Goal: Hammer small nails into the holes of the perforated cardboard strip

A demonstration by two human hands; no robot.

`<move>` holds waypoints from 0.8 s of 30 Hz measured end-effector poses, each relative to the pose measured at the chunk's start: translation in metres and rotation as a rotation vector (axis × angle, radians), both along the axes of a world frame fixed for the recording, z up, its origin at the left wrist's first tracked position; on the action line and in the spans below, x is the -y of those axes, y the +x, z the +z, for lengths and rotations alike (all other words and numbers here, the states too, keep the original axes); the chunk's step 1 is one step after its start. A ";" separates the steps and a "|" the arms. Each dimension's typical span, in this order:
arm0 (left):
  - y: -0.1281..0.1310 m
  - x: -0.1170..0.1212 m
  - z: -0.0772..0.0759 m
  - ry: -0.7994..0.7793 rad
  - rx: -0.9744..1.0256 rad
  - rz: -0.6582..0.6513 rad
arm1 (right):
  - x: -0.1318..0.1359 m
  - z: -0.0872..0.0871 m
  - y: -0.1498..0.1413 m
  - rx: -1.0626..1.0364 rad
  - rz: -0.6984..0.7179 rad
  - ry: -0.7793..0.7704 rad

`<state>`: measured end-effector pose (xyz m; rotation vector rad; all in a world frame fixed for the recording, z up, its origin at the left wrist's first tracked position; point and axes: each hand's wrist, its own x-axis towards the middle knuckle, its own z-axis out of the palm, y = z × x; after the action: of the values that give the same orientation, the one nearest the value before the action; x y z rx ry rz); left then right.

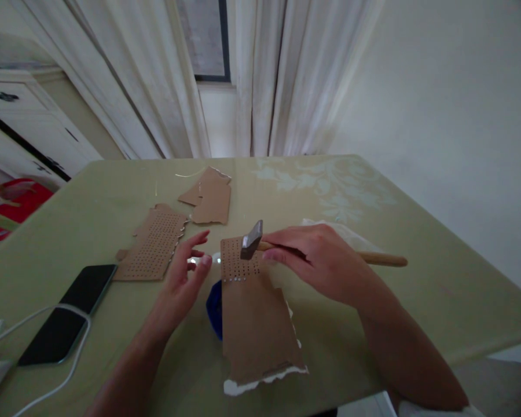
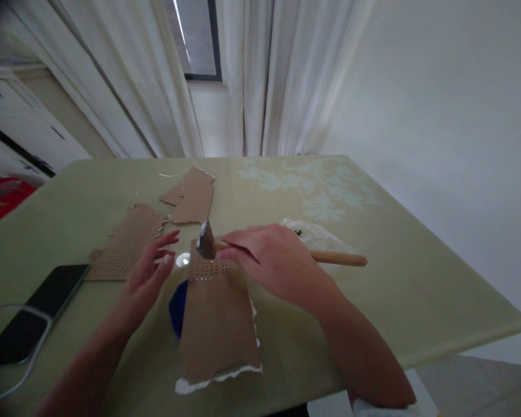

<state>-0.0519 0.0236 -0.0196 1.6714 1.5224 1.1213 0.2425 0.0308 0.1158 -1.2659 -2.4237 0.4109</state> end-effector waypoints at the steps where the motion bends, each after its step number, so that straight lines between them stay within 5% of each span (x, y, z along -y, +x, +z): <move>1: -0.007 -0.006 -0.002 0.004 -0.044 0.108 | -0.001 0.000 0.002 -0.024 0.004 -0.010; 4: -0.028 -0.022 -0.013 -0.017 -0.375 0.304 | -0.003 -0.002 0.005 -0.057 0.020 -0.024; 8: -0.039 -0.034 -0.030 -0.067 -0.618 0.295 | -0.005 -0.006 0.004 -0.059 0.050 -0.030; 24: -0.041 -0.040 -0.039 -0.199 -0.619 0.247 | -0.002 -0.003 0.002 -0.015 0.033 -0.013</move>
<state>-0.0927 0.0634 -0.0585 1.8164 2.1901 0.5470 0.2447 0.0333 0.1131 -1.2256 -2.4359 0.4442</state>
